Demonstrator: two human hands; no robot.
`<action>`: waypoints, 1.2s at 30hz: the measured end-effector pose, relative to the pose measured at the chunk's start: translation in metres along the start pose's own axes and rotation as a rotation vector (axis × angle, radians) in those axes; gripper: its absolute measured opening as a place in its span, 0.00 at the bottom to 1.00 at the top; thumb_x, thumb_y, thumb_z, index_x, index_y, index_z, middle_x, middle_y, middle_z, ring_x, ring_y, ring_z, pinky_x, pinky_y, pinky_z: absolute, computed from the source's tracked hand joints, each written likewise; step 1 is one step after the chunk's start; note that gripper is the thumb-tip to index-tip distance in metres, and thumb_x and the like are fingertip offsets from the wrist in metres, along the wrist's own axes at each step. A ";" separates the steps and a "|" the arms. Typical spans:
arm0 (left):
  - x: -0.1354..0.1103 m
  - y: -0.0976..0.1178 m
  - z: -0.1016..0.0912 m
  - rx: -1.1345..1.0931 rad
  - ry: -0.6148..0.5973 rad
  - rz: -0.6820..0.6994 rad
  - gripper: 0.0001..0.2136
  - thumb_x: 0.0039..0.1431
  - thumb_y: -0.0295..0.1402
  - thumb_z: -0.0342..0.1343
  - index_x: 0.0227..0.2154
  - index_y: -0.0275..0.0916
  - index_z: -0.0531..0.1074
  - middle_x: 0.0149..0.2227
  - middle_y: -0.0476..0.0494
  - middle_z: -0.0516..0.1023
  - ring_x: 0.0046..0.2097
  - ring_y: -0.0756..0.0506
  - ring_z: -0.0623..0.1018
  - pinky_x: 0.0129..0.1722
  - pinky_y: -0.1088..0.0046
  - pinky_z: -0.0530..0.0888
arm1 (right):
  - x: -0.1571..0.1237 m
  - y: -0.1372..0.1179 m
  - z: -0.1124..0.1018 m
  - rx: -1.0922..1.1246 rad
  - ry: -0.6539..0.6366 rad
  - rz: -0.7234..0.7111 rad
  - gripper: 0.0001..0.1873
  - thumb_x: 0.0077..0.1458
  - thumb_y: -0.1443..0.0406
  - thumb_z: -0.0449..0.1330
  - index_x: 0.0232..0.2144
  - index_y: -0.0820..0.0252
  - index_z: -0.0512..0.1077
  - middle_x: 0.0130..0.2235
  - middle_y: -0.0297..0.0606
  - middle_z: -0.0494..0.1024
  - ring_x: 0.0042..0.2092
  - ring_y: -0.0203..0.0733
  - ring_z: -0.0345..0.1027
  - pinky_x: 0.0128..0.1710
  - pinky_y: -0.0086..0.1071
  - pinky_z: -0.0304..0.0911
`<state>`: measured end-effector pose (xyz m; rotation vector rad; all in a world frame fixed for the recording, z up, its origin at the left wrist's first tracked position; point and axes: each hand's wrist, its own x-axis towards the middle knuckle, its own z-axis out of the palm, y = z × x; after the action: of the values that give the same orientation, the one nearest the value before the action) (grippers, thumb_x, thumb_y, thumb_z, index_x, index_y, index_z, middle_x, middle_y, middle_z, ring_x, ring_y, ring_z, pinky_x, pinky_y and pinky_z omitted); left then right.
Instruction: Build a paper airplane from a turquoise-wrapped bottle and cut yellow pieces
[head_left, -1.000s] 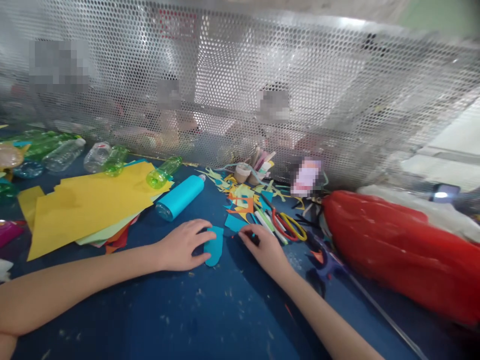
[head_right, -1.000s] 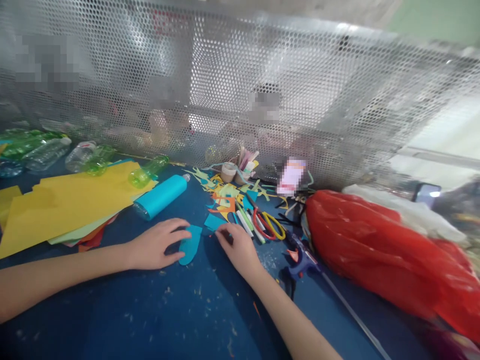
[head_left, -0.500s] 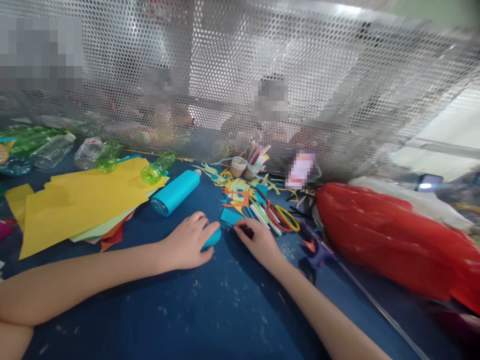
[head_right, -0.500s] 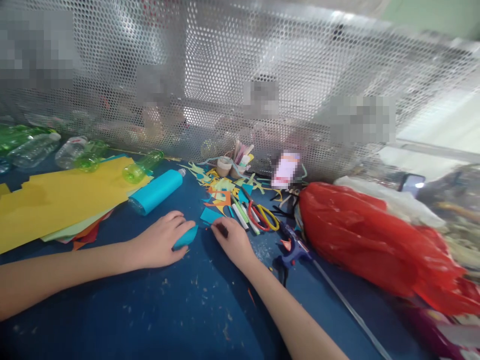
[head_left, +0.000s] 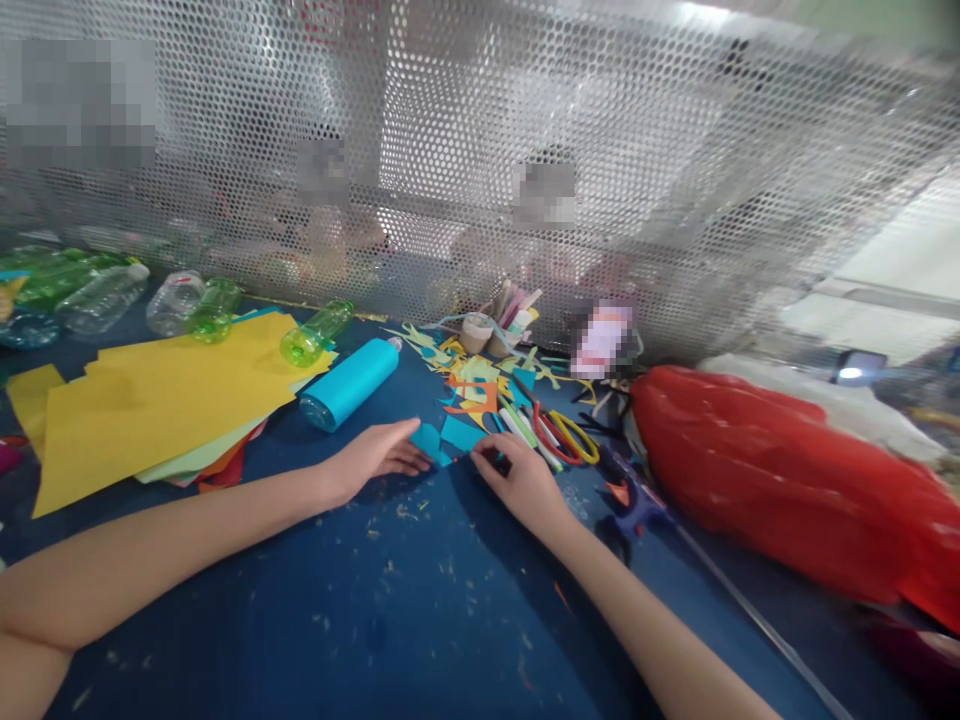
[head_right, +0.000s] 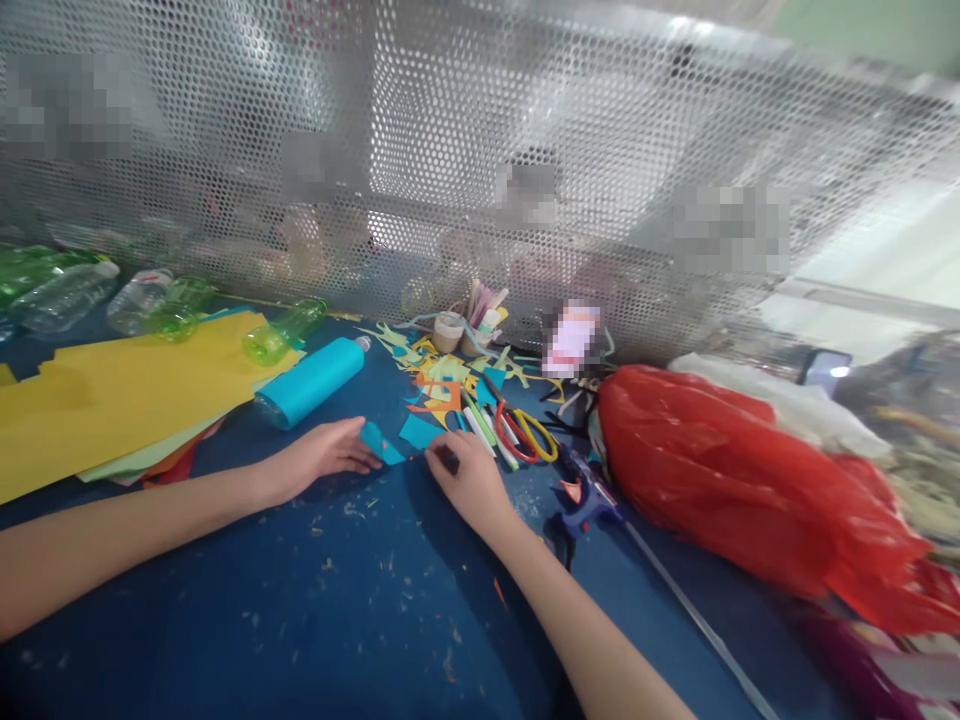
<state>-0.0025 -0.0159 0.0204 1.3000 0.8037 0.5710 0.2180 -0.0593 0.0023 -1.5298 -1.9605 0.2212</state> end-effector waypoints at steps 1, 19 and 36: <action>-0.001 0.000 -0.001 0.025 0.013 0.020 0.24 0.62 0.46 0.36 0.37 0.35 0.74 0.37 0.41 0.78 0.41 0.45 0.76 0.44 0.67 0.71 | 0.000 0.000 0.000 -0.011 -0.004 -0.005 0.06 0.54 0.64 0.54 0.27 0.56 0.68 0.29 0.36 0.72 0.34 0.42 0.66 0.35 0.35 0.63; -0.002 -0.028 0.000 0.890 0.105 0.529 0.17 0.53 0.22 0.47 0.41 0.41 0.75 0.41 0.44 0.75 0.45 0.45 0.71 0.47 0.65 0.69 | -0.012 0.038 -0.075 -0.645 -0.128 0.464 0.15 0.53 0.55 0.53 0.20 0.55 0.67 0.22 0.41 0.75 0.25 0.48 0.70 0.20 0.33 0.54; -0.012 -0.033 0.009 0.999 0.128 0.580 0.14 0.52 0.25 0.51 0.41 0.40 0.75 0.49 0.40 0.62 0.51 0.41 0.63 0.52 0.59 0.66 | -0.089 0.062 -0.098 0.403 0.302 1.191 0.11 0.45 0.61 0.61 0.17 0.61 0.68 0.14 0.36 0.71 0.17 0.38 0.66 0.17 0.27 0.64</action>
<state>-0.0046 -0.0369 -0.0088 2.4816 0.8426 0.7419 0.3350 -0.1454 0.0155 -2.0791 -0.5300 0.7545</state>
